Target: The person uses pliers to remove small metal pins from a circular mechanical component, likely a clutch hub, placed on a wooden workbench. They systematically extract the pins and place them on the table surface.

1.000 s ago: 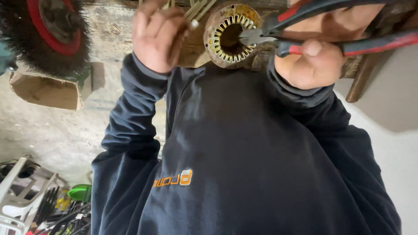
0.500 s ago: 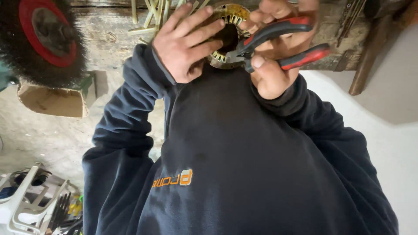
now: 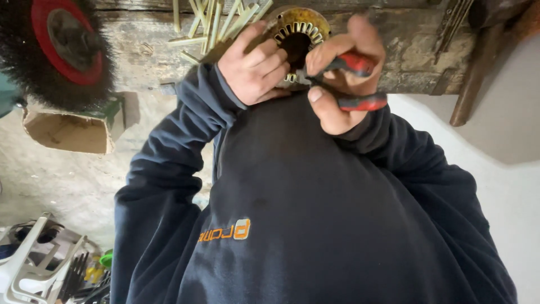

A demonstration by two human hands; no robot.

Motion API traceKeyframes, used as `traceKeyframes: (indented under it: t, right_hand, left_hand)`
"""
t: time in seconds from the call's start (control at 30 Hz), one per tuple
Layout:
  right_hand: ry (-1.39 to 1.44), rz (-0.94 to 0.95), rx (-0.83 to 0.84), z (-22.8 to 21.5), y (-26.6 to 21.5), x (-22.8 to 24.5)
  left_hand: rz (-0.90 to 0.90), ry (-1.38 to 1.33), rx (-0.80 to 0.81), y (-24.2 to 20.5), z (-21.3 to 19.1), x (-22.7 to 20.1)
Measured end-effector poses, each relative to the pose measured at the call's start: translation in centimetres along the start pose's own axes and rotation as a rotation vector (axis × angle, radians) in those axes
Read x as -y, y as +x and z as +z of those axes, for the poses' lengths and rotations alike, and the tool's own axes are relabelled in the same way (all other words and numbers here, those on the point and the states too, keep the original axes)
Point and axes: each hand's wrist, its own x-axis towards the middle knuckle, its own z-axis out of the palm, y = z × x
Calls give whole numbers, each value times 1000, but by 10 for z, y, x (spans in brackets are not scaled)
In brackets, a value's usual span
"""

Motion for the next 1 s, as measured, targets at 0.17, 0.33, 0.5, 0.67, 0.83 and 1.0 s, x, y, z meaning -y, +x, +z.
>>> traceKeyframes:
  t: [0.17, 0.33, 0.5, 0.67, 0.83, 1.0]
  right_hand:
    - [-68, 140, 193, -4, 4, 10]
    - [-14, 107, 219, 2, -10, 6]
    - [-46, 33, 133, -12, -20, 5]
    - [-203, 51, 130, -117, -49, 113]
    - [-378, 31, 98, -106, -28, 156]
    - [777, 146, 267, -106, -11, 98]
  left_hand:
    - [-106, 42, -65, 2, 5, -17]
    - [-218, 84, -82, 0, 7, -35]
    - [-303, 76, -116, 1, 8, -40]
    - [-334, 43, -145, -1, 6, -40]
    - [-333, -27, -107, 14, -27, -34]
    - [-347, -411, -160, 35, -68, -29]
